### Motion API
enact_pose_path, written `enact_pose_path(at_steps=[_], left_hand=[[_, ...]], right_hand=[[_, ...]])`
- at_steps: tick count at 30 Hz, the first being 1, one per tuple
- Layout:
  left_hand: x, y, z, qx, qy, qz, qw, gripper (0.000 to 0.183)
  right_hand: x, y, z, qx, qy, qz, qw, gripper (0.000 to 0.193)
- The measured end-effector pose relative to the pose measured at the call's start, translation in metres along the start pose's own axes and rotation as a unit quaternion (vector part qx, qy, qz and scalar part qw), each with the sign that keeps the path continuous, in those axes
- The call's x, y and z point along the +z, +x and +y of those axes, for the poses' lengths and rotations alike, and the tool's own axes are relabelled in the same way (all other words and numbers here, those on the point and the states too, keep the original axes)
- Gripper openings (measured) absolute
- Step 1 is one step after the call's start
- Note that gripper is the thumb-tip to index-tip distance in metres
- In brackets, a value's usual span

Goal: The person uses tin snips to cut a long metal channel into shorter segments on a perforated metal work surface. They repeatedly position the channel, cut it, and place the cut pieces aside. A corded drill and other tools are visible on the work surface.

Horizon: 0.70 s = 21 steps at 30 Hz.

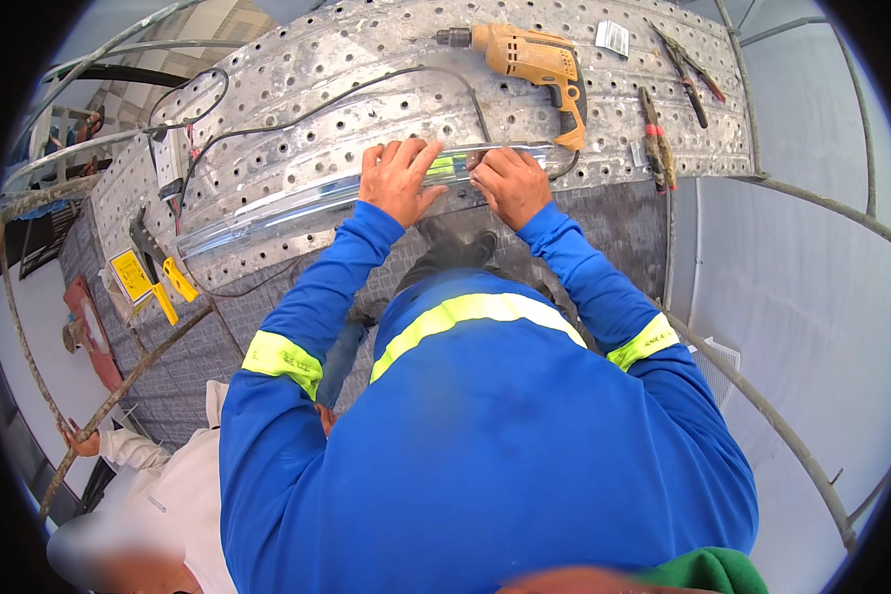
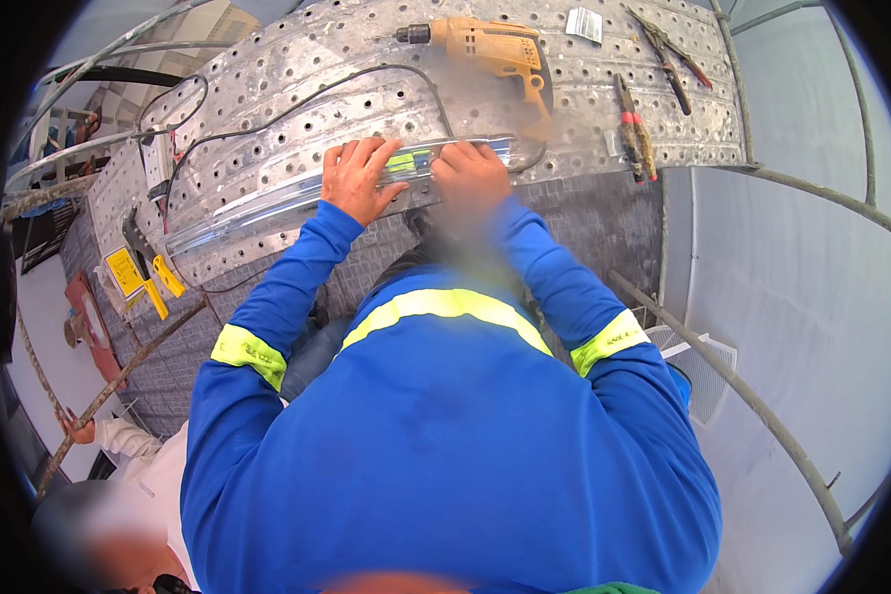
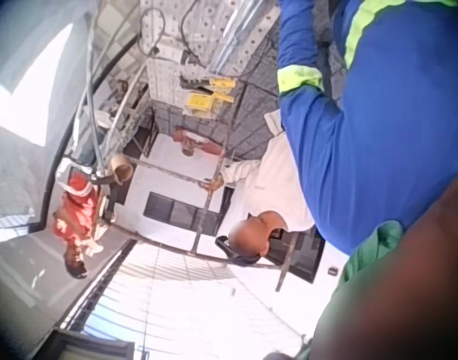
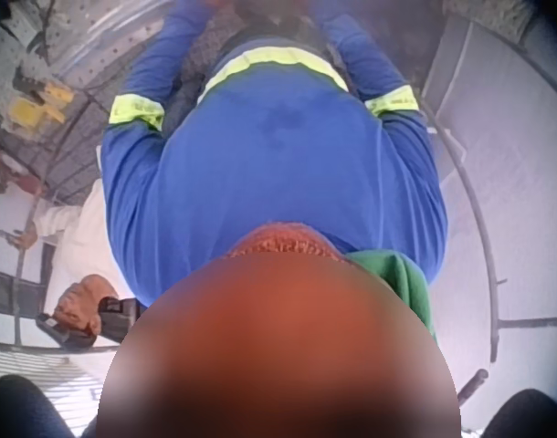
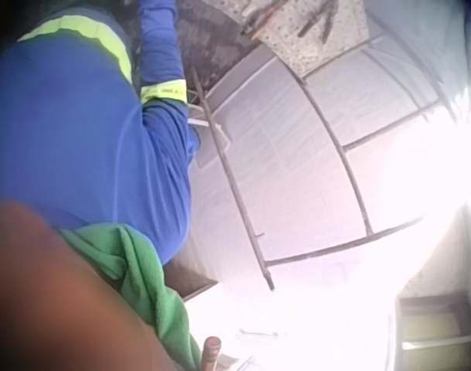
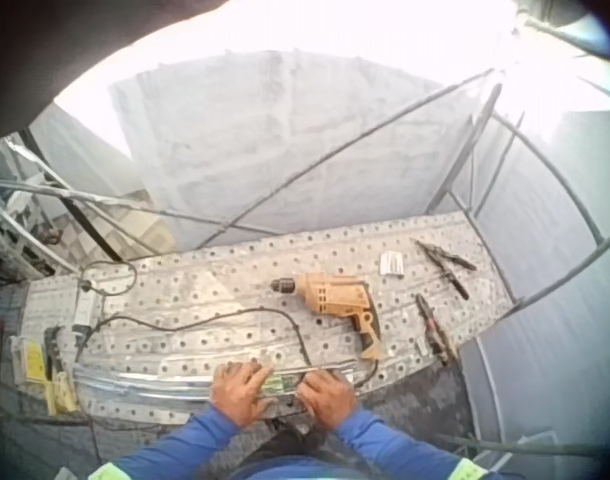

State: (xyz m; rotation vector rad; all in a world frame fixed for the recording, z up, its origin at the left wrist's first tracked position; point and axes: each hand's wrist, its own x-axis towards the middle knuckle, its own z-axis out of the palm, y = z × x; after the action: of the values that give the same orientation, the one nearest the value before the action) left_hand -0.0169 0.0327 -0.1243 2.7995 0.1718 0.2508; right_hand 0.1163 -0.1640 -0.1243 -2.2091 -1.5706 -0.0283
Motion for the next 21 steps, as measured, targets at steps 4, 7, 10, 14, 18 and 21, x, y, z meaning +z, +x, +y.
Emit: enact_pose_path(at_steps=[4, 7, 10, 14, 18, 21], left_hand=[[-0.018, 0.016, -0.025, -0.007, -0.029, -0.07, 0.997, 0.075], [-0.025, 0.013, -0.045, 0.03, -0.037, -0.134, 0.99, 0.072], [-0.024, 0.008, -0.054, 0.052, -0.074, -0.148, 0.985, 0.064], [-0.02, 0.007, -0.056, 0.069, -0.113, -0.153, 0.979, 0.06], [-0.021, 0.007, -0.054, 0.079, -0.113, -0.127, 0.982, 0.059], [-0.024, 0.01, -0.058, 0.065, -0.181, -0.176, 0.966, 0.061]], right_hand=[[0.001, 0.011, 0.011, -0.017, -0.02, 0.009, 1.0, 0.016], [0.0, 0.014, 0.015, -0.046, -0.016, -0.011, 0.999, 0.017], [-0.006, 0.013, 0.02, -0.08, 0.011, -0.021, 0.997, 0.018], [-0.018, 0.013, 0.026, -0.095, 0.034, -0.061, 0.993, 0.018], [-0.027, 0.013, 0.028, -0.092, 0.014, -0.109, 0.99, 0.016], [-0.031, 0.01, 0.026, -0.085, 0.039, -0.091, 0.991, 0.017]])
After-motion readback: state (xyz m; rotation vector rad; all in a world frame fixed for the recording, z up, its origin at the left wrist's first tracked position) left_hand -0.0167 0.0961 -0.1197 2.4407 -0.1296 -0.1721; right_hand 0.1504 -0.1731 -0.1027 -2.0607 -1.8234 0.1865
